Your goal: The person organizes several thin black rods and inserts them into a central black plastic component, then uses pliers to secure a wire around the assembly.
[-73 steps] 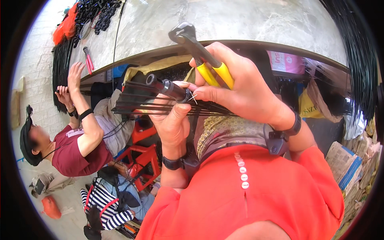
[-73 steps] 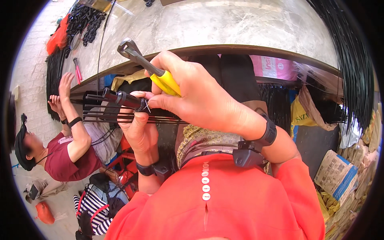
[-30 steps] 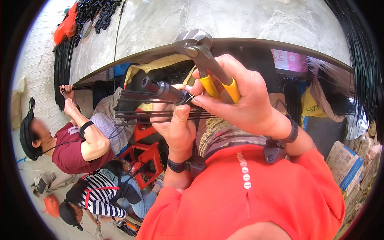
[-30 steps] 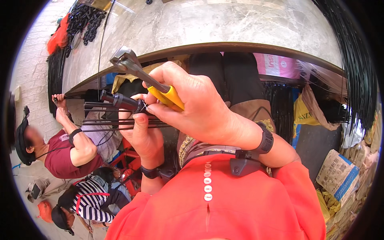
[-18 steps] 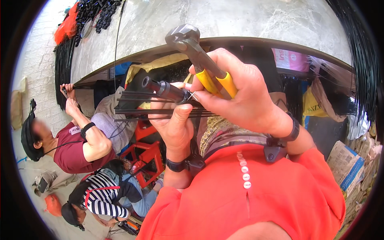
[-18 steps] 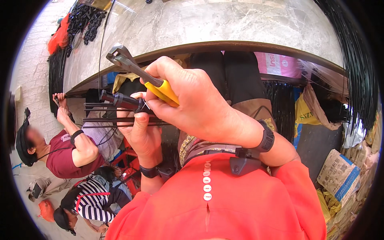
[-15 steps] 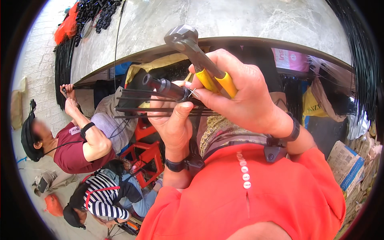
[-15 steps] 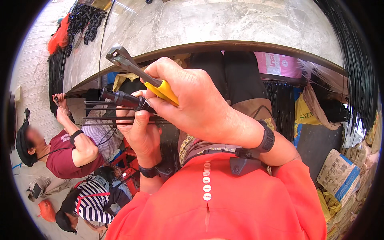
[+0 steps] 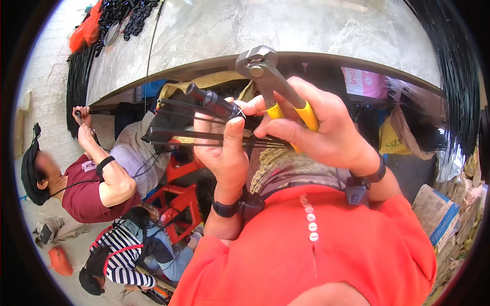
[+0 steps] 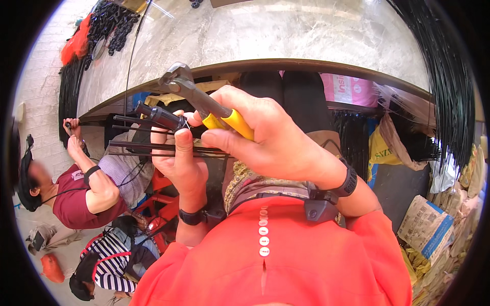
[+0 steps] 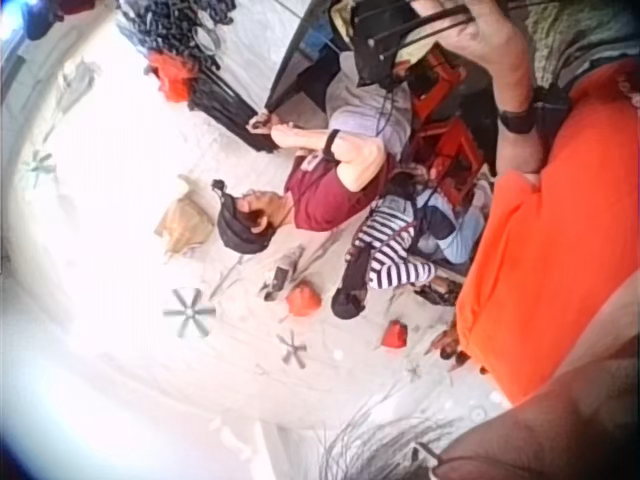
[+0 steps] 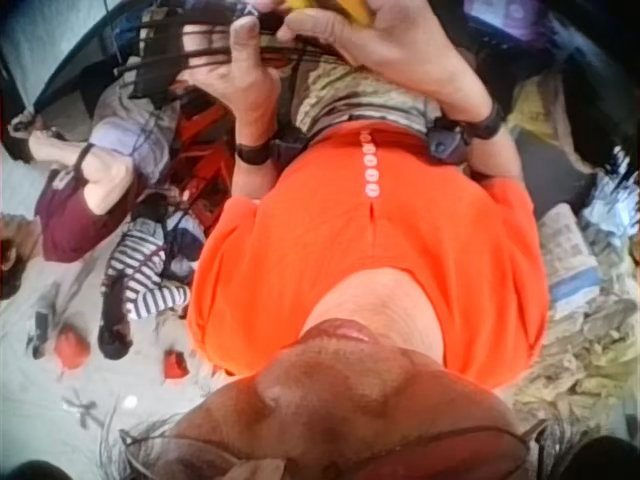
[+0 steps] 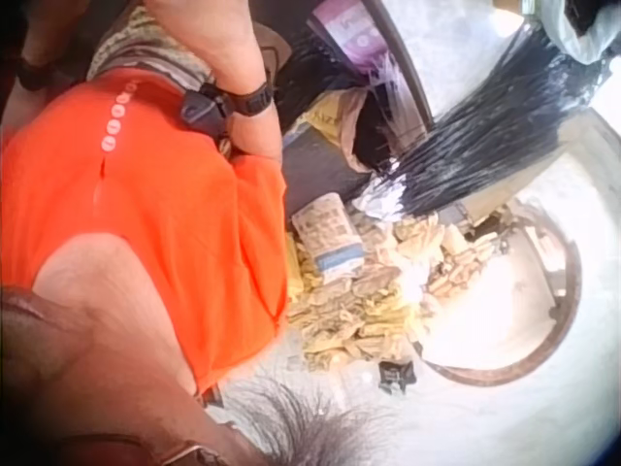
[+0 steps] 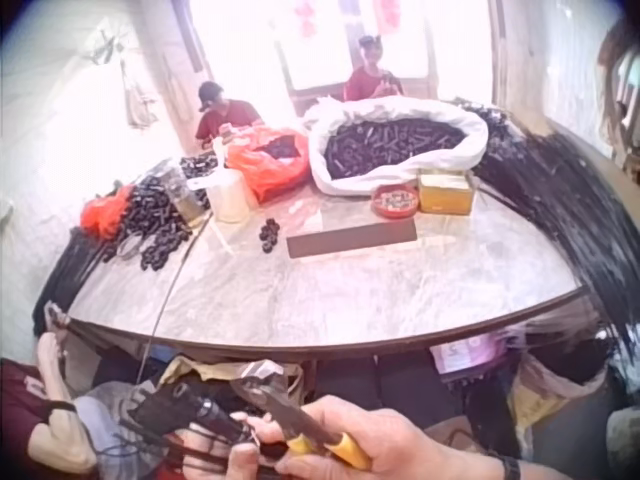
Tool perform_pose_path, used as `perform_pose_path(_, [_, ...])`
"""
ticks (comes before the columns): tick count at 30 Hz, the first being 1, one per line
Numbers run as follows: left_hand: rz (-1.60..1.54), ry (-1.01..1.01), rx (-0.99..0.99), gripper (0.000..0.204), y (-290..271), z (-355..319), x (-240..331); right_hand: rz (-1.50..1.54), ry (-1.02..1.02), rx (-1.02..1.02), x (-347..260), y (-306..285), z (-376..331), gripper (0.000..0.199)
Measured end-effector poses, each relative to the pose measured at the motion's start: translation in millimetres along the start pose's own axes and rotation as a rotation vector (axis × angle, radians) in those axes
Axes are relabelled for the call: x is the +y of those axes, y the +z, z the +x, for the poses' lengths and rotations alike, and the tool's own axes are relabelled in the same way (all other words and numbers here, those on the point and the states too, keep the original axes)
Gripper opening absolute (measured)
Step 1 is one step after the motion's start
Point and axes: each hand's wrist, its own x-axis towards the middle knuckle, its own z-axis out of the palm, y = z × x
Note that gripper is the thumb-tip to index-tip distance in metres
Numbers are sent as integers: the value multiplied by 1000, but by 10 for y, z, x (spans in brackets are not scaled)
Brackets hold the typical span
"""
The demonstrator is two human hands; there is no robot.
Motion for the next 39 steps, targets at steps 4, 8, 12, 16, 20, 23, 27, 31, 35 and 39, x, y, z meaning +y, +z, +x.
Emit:
perform_pose_path(4, [-158,14,-88,34,97,2,-1,-15,119,-49,-218,-131,-21,22])
perform_pose_path(8, [-180,31,-129,29,103,-9,-71,-509,252,-231,-422,-410,-92,25])
perform_pose_path(12, [-160,33,-160,29,149,-39,-72,-814,91,-361,-382,-494,-146,28])
perform_pose_path(16, [-145,22,-169,29,149,-64,-59,-959,16,-437,-392,-456,-92,29])
perform_pose_path(20, [-141,27,-160,29,129,-71,-63,-1032,-5,-471,-431,-431,-59,30])
perform_pose_path(23, [-134,42,-169,28,123,-68,-63,-1051,5,-472,-432,-435,-52,30])
perform_pose_path(27, [-126,55,-199,28,119,-68,-55,-1066,2,-492,-486,-436,-24,30])
perform_pose_path(31, [-113,38,-204,29,123,-77,-28,-1087,-8,-495,-523,-437,-20,27])
perform_pose_path(35, [-124,33,-173,26,152,-84,10,-1085,-5,-449,-532,-401,-79,25])
perform_pose_path(39, [-145,13,-83,23,110,-18,-14,-1039,102,-497,-603,-361,-157,25])
